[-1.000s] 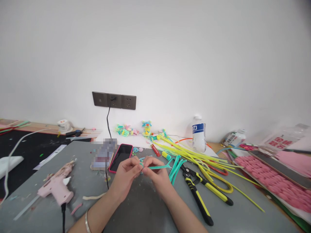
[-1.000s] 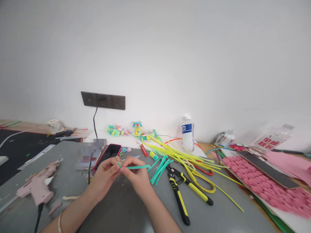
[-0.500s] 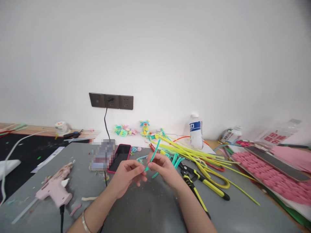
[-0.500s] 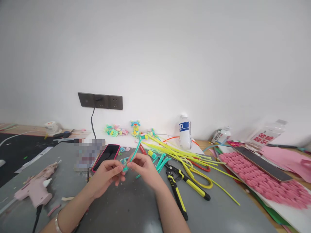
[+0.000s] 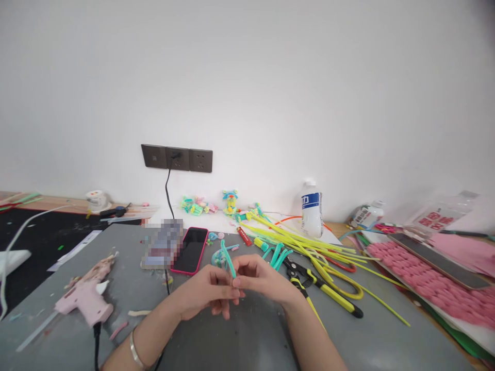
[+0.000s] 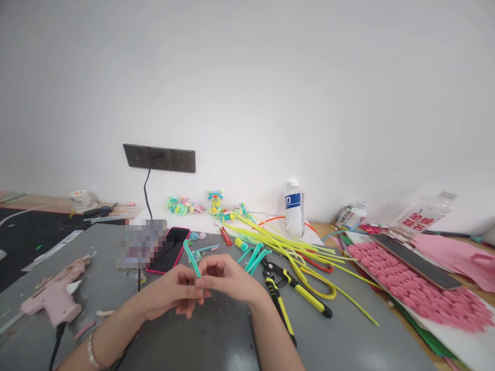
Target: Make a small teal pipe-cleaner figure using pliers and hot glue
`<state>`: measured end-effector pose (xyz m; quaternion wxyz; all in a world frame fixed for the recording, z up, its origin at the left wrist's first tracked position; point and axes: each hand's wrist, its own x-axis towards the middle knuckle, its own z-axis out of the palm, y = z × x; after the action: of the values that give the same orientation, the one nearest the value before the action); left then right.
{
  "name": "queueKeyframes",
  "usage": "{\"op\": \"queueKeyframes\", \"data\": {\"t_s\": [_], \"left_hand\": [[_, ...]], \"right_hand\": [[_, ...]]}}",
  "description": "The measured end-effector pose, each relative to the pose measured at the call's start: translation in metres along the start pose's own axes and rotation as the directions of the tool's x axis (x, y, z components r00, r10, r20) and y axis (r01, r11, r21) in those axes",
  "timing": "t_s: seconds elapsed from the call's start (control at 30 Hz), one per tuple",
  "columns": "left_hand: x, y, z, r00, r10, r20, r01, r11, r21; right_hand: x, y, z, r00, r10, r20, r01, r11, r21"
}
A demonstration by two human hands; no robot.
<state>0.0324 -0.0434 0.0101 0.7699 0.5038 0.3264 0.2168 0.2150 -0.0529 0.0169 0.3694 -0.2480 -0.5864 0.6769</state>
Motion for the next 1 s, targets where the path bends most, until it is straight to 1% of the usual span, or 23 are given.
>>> {"op": "queueKeyframes", "data": {"t_s": [0.13, 0.3, 0.6, 0.77, 1.0], "left_hand": [[0.0003, -0.0004, 0.0013, 1.000, 0.016, -0.013, -0.016, 1.000, 0.006], [-0.0001, 0.0003, 0.0008, 0.997, 0.051, -0.052, -0.050, 0.999, 0.012], [0.0003, -0.0005, -0.0013, 0.995, 0.097, 0.005, -0.097, 0.994, 0.049], [-0.0015, 0.0021, -0.0007, 0.994, 0.109, 0.009, -0.110, 0.993, 0.035], [-0.0018, 0.0041, -0.0010, 0.996, 0.091, -0.006, -0.091, 0.996, 0.011]], "right_hand": [[0.0008, 0.0004, 0.0019, 1.000, 0.004, -0.011, -0.004, 1.000, 0.018], [0.0016, -0.0026, 0.0047, 0.998, -0.046, -0.041, 0.045, 0.999, -0.021], [0.0031, -0.0002, 0.0043, 0.994, -0.057, -0.097, 0.055, 0.998, -0.027], [0.0036, 0.0028, 0.0025, 0.992, -0.024, -0.123, 0.026, 1.000, 0.014], [0.0045, 0.0046, 0.0029, 0.992, -0.030, -0.122, 0.024, 0.998, -0.050]]}}
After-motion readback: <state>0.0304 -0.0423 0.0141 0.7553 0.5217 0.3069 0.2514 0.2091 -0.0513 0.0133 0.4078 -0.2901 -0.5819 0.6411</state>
